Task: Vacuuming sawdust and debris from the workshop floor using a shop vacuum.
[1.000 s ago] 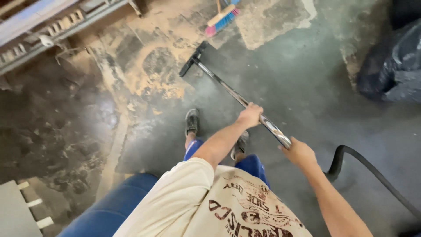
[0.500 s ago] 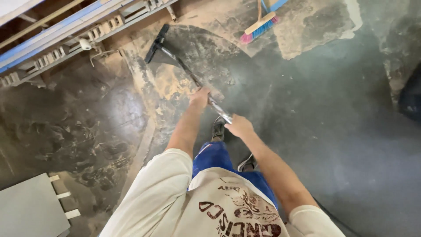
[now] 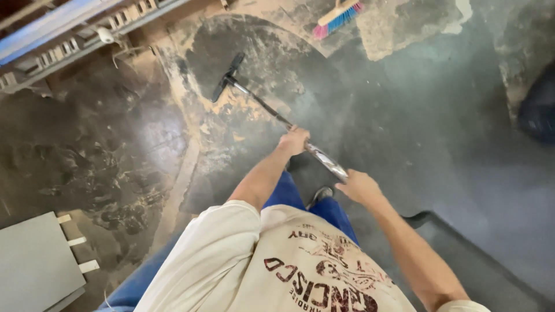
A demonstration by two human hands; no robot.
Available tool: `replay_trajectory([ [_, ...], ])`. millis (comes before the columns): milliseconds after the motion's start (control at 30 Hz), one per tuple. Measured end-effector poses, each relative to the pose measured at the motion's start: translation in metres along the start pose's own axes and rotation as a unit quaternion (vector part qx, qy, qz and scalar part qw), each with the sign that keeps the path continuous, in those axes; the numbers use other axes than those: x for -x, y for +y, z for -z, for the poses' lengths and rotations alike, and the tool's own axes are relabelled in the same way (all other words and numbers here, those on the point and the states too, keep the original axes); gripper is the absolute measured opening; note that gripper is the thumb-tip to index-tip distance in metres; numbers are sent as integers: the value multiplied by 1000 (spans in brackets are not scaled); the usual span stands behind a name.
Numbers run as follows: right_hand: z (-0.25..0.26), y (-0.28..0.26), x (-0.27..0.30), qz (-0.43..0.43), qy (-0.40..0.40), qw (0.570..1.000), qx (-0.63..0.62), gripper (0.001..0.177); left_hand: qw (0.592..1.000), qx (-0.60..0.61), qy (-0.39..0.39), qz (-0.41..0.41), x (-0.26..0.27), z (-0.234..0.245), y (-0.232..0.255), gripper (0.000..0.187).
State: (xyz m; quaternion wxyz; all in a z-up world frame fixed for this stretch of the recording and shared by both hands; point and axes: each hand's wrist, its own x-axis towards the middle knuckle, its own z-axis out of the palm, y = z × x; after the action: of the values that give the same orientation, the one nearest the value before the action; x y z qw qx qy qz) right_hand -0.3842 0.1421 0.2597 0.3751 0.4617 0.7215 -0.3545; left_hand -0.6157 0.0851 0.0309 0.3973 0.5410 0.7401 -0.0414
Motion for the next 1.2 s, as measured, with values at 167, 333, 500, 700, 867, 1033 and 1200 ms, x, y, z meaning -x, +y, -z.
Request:
replay_trajectory([
  [167, -23, 85, 97, -43, 11, 999, -10, 44, 997, 16, -61, -50, 28, -62, 112, 40],
  [333, -88, 186, 159, -80, 16, 996, -42, 47, 991, -2, -89, -99, 100, -85, 220, 33],
  [500, -125, 244, 215, -201, -56, 978, -6, 40, 975, 10, -95, -202, 143, -135, 289, 28],
  [700, -131, 197, 206, -191, -83, 976, 56, 41, 970, 30, -150, -189, 168, -129, 241, 22],
  [867, -128, 70, 124, -74, -26, 996, 36, 48, 990, 38, -70, -114, 140, -102, 81, 29],
  [1033, -125, -90, 13, 63, -5, 997, 37, 49, 999, 44, 14, -18, 142, -15, -96, 33],
  [1200, -122, -250, -42, 149, 24, 988, 20, 46, 977, 130, 147, 85, 145, -1, -264, 43],
])
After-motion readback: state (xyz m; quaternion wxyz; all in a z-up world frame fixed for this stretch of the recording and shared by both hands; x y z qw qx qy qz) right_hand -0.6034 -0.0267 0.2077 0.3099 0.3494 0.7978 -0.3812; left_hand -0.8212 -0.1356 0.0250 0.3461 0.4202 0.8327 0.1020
